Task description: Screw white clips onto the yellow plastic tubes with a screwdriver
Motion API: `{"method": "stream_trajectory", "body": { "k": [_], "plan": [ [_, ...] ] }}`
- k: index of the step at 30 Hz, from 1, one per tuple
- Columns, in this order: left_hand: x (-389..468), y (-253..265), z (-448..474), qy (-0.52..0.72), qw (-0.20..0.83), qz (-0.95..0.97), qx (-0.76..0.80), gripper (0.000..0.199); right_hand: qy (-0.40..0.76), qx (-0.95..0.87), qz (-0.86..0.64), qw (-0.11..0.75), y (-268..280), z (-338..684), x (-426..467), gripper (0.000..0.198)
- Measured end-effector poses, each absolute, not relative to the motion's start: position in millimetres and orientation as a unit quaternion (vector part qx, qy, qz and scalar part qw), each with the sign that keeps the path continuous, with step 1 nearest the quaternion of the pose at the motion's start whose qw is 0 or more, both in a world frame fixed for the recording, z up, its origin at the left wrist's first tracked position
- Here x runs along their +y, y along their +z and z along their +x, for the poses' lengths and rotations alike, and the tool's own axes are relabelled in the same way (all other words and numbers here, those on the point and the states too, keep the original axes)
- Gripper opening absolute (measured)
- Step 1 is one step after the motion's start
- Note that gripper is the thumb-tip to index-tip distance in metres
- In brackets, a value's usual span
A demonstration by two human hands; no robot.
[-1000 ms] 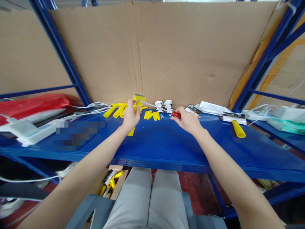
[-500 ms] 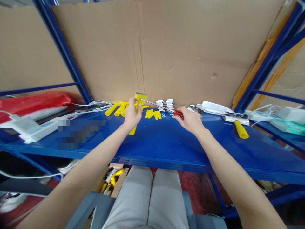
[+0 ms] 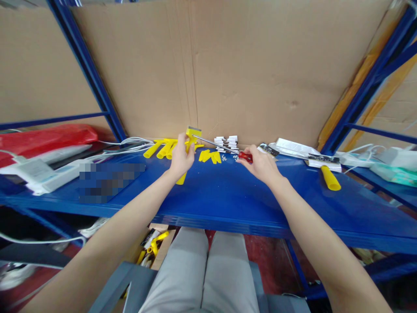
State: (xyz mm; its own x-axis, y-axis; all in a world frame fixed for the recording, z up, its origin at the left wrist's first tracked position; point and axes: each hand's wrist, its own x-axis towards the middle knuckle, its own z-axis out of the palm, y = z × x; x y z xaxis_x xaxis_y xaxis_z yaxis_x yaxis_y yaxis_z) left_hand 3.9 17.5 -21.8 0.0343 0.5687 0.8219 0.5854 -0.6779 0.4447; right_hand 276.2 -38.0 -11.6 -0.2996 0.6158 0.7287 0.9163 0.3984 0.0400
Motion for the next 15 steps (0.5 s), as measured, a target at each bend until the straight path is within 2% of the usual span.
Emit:
{"method": "stream_trajectory", "body": {
  "k": [6,11,15],
  "plan": [
    [17.7,-22.9,3.8,-0.562,0.013,-0.724,-0.400,0.030,-0.278,-0.766,-0.487,0.316,-9.2,277.8,-39.1,0.034],
    [18.2,-22.3,3.5,-0.564,0.017,-0.721,-0.402,0.032,-0.223,-0.790,-0.498,0.279,-12.9,275.3,-36.9,0.034],
    [18.2,-21.9,3.5,-0.561,0.019,-0.722,-0.405,0.031,-0.209,-0.779,-0.505,0.307,-15.7,277.7,-34.3,0.034]
  ]
}}
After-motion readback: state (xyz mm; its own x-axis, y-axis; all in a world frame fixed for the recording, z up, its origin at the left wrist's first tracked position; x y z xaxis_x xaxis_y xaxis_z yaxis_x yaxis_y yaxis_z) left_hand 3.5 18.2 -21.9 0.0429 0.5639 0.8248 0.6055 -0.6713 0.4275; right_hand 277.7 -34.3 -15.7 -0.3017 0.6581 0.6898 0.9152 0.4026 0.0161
